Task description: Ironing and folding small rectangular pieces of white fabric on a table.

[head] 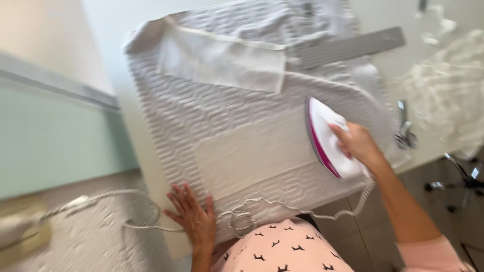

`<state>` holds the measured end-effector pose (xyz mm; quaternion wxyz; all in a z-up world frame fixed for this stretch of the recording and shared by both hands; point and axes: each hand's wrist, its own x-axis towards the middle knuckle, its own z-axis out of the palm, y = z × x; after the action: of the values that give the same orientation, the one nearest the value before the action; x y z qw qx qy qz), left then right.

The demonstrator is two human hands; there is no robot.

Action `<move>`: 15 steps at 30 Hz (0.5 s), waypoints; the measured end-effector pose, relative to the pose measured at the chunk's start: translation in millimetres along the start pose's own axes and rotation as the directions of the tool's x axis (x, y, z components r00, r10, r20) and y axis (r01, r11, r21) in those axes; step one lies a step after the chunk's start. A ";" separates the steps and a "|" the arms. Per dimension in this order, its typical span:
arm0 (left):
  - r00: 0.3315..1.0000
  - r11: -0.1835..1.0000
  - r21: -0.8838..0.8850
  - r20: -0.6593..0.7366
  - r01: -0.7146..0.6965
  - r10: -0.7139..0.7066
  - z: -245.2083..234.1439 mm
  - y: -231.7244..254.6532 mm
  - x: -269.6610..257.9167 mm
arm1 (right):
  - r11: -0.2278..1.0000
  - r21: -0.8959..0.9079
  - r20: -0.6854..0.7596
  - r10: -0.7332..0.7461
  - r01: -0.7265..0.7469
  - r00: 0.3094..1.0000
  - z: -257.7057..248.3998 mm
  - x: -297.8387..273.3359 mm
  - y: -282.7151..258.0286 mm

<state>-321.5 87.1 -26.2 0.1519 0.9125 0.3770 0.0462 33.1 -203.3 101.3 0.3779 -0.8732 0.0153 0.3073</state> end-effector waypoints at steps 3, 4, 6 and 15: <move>0.988 0.992 -0.088 -0.134 -0.089 0.077 -3.2 -2.1 -14.8 | 0.981 -0.126 -0.032 0.148 -0.151 0.988 2.0 -8.5 -1.5; 0.989 0.994 -0.084 -0.136 -0.067 0.055 -10.2 4.5 -12.0 | 0.980 -0.139 -0.015 0.142 -0.142 0.990 5.3 0.9 -7.0; 0.984 0.969 -0.193 -0.117 -0.153 0.132 -19.7 22.0 -3.3 | 0.999 -0.041 -0.017 0.028 -0.028 0.999 2.9 9.1 -9.2; 0.999 0.977 -0.212 0.050 0.009 0.001 -0.1 -11.7 -15.5 | 0.999 -0.020 -0.139 0.044 -0.047 0.989 -27.8 -30.9 43.8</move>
<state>-340.4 84.0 -29.3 0.2579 0.8912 0.3678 0.0629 11.2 -259.5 104.4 0.3588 -0.8962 0.0577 0.2546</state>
